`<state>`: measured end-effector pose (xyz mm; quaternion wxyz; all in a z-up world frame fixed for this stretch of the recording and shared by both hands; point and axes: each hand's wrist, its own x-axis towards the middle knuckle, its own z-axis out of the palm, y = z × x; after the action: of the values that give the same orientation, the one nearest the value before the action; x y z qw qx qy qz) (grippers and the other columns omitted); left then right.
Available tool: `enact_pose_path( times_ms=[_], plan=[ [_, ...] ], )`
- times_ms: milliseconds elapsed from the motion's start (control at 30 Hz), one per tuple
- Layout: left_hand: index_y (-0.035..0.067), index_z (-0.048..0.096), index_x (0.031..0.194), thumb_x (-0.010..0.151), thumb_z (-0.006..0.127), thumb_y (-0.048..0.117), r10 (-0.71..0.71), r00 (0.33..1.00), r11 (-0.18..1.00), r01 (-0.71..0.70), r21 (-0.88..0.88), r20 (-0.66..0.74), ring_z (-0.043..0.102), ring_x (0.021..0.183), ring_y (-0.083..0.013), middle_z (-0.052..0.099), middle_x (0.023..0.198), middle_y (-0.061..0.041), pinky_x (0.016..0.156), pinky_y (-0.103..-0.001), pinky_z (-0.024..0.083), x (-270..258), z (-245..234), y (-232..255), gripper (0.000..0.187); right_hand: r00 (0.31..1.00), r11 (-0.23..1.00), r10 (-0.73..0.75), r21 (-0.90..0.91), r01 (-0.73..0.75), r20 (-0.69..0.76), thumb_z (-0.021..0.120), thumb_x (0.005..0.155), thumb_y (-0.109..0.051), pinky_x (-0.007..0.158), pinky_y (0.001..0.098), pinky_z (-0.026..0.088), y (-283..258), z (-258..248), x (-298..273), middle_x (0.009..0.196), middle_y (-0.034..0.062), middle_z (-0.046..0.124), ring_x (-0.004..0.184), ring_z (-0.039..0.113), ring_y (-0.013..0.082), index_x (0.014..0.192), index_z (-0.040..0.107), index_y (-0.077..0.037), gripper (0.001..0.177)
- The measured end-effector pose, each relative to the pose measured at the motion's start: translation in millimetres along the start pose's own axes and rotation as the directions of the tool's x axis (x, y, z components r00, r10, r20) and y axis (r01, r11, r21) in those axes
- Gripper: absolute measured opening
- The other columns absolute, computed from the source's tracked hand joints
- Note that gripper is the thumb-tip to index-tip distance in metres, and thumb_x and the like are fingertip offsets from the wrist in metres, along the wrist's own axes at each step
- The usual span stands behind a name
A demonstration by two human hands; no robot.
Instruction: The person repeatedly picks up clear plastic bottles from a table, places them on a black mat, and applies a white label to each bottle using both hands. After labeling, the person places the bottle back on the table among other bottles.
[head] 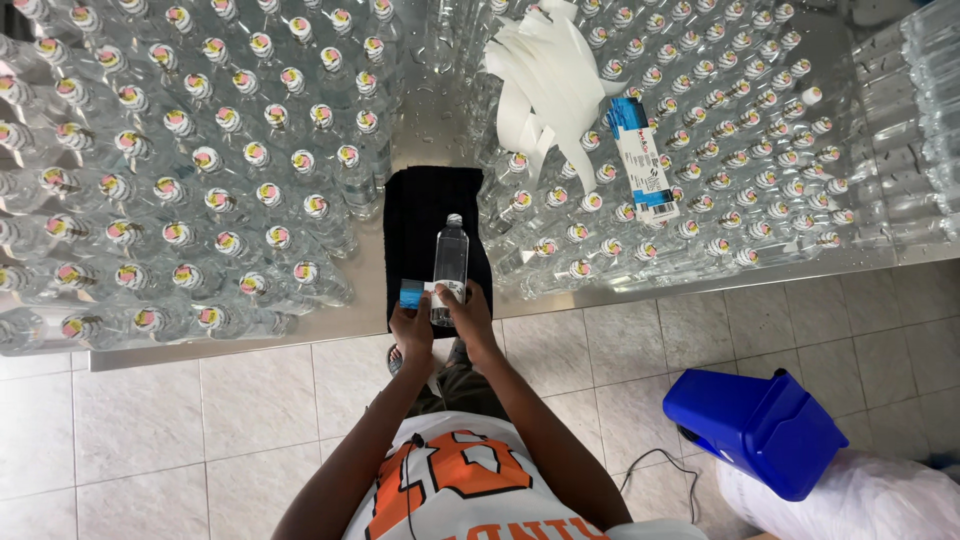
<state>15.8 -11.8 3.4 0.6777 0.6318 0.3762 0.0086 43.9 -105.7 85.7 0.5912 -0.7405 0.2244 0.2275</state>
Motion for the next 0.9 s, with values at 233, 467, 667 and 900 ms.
enact_pose_path(
  times_ms=[233,467,667,900],
  plan=[
    [0.011,0.079,0.105,0.091,0.091,0.053,-0.073,0.997,0.997,0.072,0.037,0.026,0.071,0.091,-0.0229,0.079,0.094,-0.01,0.085,-0.047,0.054,49.1,-14.8,-47.7,0.047,0.984,0.949,0.086,0.287,-0.129,0.159,0.09,0.1,-0.049,0.122,0.0701,0.03,-16.3,11.9,12.3,0.175,0.033,0.017,0.164,0.017,0.0537,0.175,0.019,0.0,0.114],
    [0.006,0.042,0.163,0.106,0.075,0.033,0.148,0.989,0.966,-0.138,-0.219,0.031,0.051,0.15,-0.0463,0.056,0.159,-0.025,0.121,-0.062,0.049,-35.8,-56.7,88.4,0.072,0.967,0.693,-0.225,0.717,0.073,0.119,0.079,0.098,-0.008,0.096,0.0414,0.065,-4.8,19.2,14.1,0.141,0.0171,0.07,0.12,0.074,0.0247,0.152,0.056,-0.006,0.059],
    [0.008,0.059,0.159,0.106,0.069,0.029,0.856,0.444,0.234,-0.788,0.57,0.263,0.048,0.153,-0.0426,0.054,0.161,-0.019,0.128,-0.053,0.036,-37.0,-60.0,56.9,0.058,0.836,0.657,-0.479,0.741,0.139,0.268,0.08,0.092,0.004,0.106,0.039,0.055,-8.2,20.4,33.6,0.167,0.0256,0.052,0.15,0.055,0.0329,0.162,0.044,-0.009,0.08],
    [-0.001,0.021,0.172,0.112,0.063,0.024,0.776,0.484,0.274,-0.837,0.474,0.405,0.029,0.168,-0.0382,0.026,0.18,-0.024,0.137,-0.055,0.028,-39.2,-73.6,72.6,0.077,0.843,0.749,-0.437,0.646,0.148,0.313,0.083,0.089,-0.004,0.116,0.0396,0.05,-22.9,27.6,14.0,0.166,0.0142,0.054,0.146,0.058,0.0284,0.167,0.041,-0.003,0.089]
  ],
)
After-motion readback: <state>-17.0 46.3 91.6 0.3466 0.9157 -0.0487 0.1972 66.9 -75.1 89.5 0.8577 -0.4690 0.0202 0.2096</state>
